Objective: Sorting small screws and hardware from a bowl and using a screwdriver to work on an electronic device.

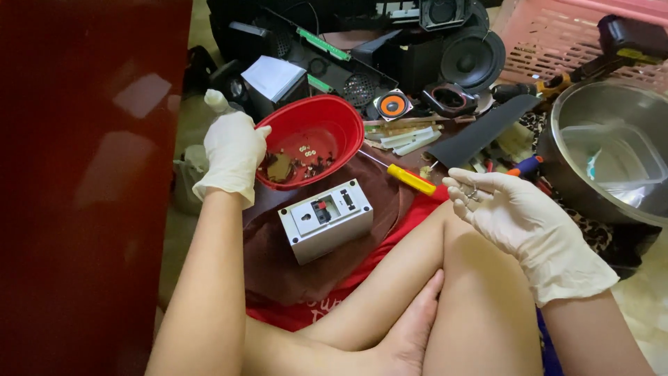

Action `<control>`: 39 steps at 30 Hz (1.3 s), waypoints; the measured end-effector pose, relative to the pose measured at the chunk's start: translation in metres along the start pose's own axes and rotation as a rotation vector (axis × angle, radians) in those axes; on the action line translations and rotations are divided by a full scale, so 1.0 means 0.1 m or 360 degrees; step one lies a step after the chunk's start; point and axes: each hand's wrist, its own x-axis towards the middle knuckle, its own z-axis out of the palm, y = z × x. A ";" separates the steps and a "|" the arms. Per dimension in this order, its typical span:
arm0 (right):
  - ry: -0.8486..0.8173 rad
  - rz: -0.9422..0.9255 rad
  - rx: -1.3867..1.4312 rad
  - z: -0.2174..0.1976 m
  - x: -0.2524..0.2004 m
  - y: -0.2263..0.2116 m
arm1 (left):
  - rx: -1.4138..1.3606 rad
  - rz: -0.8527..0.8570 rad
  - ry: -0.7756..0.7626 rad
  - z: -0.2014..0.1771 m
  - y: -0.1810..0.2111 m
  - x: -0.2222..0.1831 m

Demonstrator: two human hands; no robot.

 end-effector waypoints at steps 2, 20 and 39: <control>0.0030 0.0013 0.0005 0.02 0.02 0.03 | -0.0010 -0.0025 -0.0027 0.10 -0.06 0.01; 0.0171 0.0102 -0.0281 0.43 -0.33 0.56 | -0.0347 -0.0528 0.0069 0.14 -0.37 -0.20; 0.0124 -0.0276 -0.1548 0.24 0.82 0.74 | -0.0169 0.0683 -0.0158 0.37 0.30 -1.13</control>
